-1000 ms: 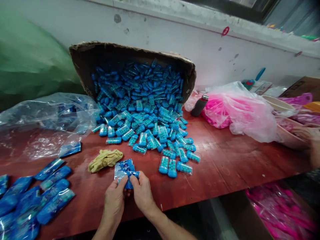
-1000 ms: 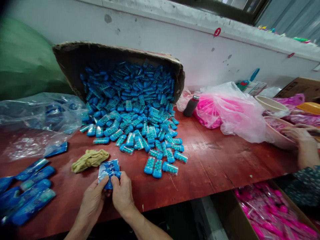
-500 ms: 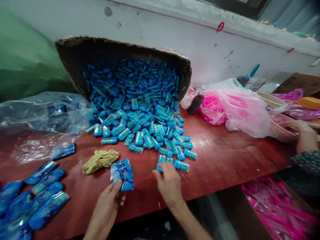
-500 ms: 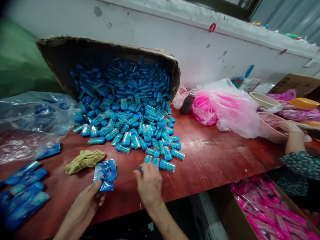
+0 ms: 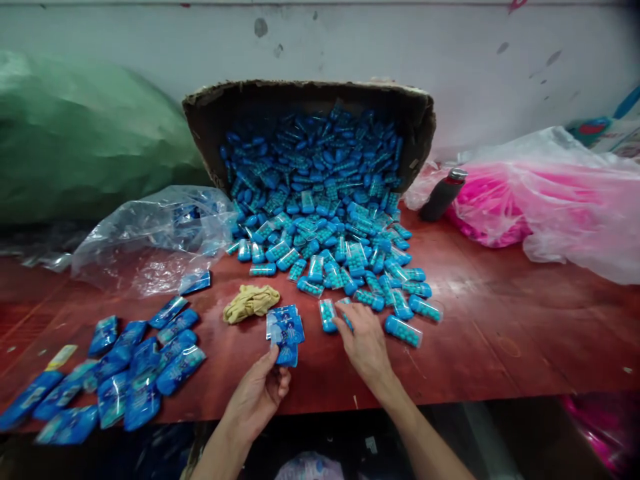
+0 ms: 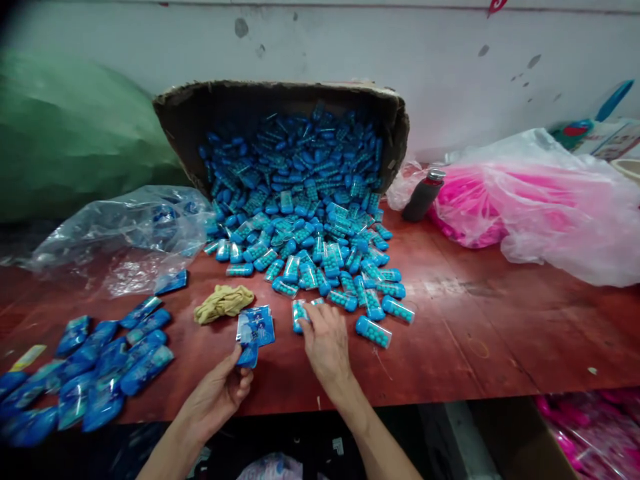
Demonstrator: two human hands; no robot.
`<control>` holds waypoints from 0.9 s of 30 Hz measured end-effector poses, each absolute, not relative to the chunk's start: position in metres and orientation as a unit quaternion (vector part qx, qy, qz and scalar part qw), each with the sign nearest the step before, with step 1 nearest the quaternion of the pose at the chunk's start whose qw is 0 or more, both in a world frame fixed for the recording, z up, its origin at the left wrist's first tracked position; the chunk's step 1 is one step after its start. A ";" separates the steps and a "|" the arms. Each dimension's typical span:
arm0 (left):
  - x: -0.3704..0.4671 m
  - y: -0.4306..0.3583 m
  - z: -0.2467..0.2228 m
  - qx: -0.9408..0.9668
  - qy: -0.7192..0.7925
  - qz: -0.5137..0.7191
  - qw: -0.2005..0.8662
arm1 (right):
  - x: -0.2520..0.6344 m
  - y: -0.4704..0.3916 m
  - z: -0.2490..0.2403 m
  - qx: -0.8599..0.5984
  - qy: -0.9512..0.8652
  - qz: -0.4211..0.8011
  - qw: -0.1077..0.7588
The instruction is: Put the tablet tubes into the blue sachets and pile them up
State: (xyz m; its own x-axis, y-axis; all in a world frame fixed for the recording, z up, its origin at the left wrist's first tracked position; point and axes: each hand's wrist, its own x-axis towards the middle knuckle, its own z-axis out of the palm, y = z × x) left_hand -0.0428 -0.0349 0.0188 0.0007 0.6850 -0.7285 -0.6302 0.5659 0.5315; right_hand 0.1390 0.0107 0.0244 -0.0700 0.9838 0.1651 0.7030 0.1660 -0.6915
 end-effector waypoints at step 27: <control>-0.040 -0.035 0.015 -0.029 0.514 0.483 0.708 | 0.107 0.022 0.003 -0.661 -0.732 0.072 0.148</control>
State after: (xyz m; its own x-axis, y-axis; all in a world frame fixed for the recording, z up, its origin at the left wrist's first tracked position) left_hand -0.0397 -0.0349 0.0152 0.0049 0.6545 -0.7561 -0.7142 0.5315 0.4554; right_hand 0.1074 0.0220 0.0025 -0.0832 0.9891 0.1216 0.9462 0.1167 -0.3019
